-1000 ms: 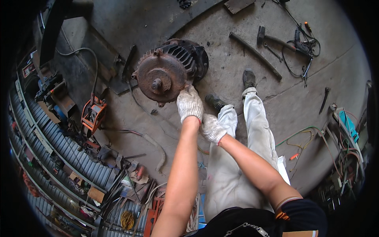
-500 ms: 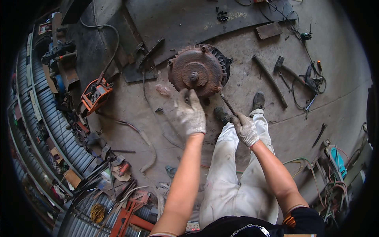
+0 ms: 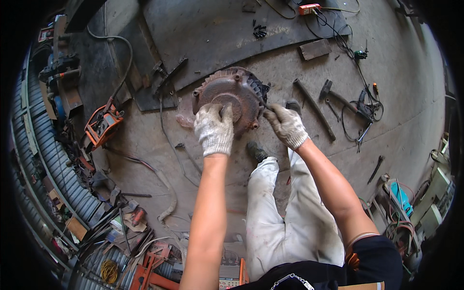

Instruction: The person disassembles a motor by striking it with a hammer, using a wrench to loosen bolts, and applying heat with a blowtorch. The person repeatedly repositions the motor and uses multiple tools to remove components.

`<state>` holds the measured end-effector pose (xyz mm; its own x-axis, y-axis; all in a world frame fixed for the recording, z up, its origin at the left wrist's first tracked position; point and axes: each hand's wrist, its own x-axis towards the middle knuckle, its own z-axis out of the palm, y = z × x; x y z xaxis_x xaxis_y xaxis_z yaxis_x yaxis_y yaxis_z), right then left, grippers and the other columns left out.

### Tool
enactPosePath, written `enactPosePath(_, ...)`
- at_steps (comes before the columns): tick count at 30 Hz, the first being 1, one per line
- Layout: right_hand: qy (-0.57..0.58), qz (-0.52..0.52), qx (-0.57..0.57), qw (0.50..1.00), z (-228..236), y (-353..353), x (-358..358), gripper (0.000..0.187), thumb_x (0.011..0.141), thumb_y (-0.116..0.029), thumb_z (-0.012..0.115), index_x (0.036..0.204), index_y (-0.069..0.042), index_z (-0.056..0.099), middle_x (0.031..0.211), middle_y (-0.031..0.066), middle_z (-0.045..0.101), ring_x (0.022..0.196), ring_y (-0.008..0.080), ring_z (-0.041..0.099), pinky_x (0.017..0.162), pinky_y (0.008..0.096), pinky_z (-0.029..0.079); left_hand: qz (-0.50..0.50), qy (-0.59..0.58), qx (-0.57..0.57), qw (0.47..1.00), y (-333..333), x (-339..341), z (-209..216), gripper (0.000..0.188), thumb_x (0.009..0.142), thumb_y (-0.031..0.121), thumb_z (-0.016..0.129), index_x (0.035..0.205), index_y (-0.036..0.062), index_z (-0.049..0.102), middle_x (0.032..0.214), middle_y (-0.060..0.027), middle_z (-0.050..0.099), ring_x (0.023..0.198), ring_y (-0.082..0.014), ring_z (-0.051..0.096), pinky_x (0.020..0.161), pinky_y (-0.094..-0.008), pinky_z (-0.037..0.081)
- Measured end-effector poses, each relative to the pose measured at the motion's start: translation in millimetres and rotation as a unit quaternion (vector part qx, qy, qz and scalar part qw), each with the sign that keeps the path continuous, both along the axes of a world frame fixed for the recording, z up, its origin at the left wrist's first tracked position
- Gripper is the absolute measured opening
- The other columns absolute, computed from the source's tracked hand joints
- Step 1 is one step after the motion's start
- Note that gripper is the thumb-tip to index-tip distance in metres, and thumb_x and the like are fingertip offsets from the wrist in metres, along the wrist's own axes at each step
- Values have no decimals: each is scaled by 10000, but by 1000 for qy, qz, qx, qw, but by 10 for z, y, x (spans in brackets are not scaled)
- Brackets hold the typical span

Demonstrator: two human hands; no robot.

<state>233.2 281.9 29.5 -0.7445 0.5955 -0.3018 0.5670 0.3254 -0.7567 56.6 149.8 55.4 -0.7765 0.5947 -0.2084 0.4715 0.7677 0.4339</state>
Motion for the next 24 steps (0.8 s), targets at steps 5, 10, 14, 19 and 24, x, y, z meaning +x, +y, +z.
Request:
enactPosePath(5,-41,57,17,997,-136,271,-82,302,1011,-352,580,1045,-54,619,860,207,658,836,418,648,729,504,502,-8,70,33,997,312,42,22,398,847,306,763,1162,70,705,1156,-153,680,1094,-352,609,971,-481,461)
enactPosePath(10,-146,58,-71,985,-329,558,727,350,1012,-408,556,1056,-72,641,917,221,681,905,431,657,788,516,506,-91,75,-15,993,722,-106,-72,365,879,290,734,1176,84,685,1130,-169,697,1083,-356,642,959,-452,487)
enactPosePath(14,-207,22,-84,974,-600,999,1560,426,1012,-461,526,1069,-62,666,973,245,698,940,453,659,822,531,508,-185,91,-157,966,929,-276,-117,270,945,343,639,1040,94,681,962,-158,718,917,-359,679,828,-480,513)
enactPosePath(19,-302,-47,-65,950,-799,1577,2490,490,1003,-483,533,1065,-19,676,998,259,694,978,464,646,842,539,496,-244,90,-286,922,1051,-316,-43,340,987,405,561,943,86,671,855,-182,711,782,-362,693,736,-497,531)
enactPosePath(24,-339,-100,-55,934,-869,1886,3099,523,1004,-477,539,1110,13,688,1018,265,697,1006,455,647,860,507,492,-101,2,-349,932,1149,-304,-14,496,1050,431,413,937,39,694,925,-263,709,834,-426,690,794,-534,525)
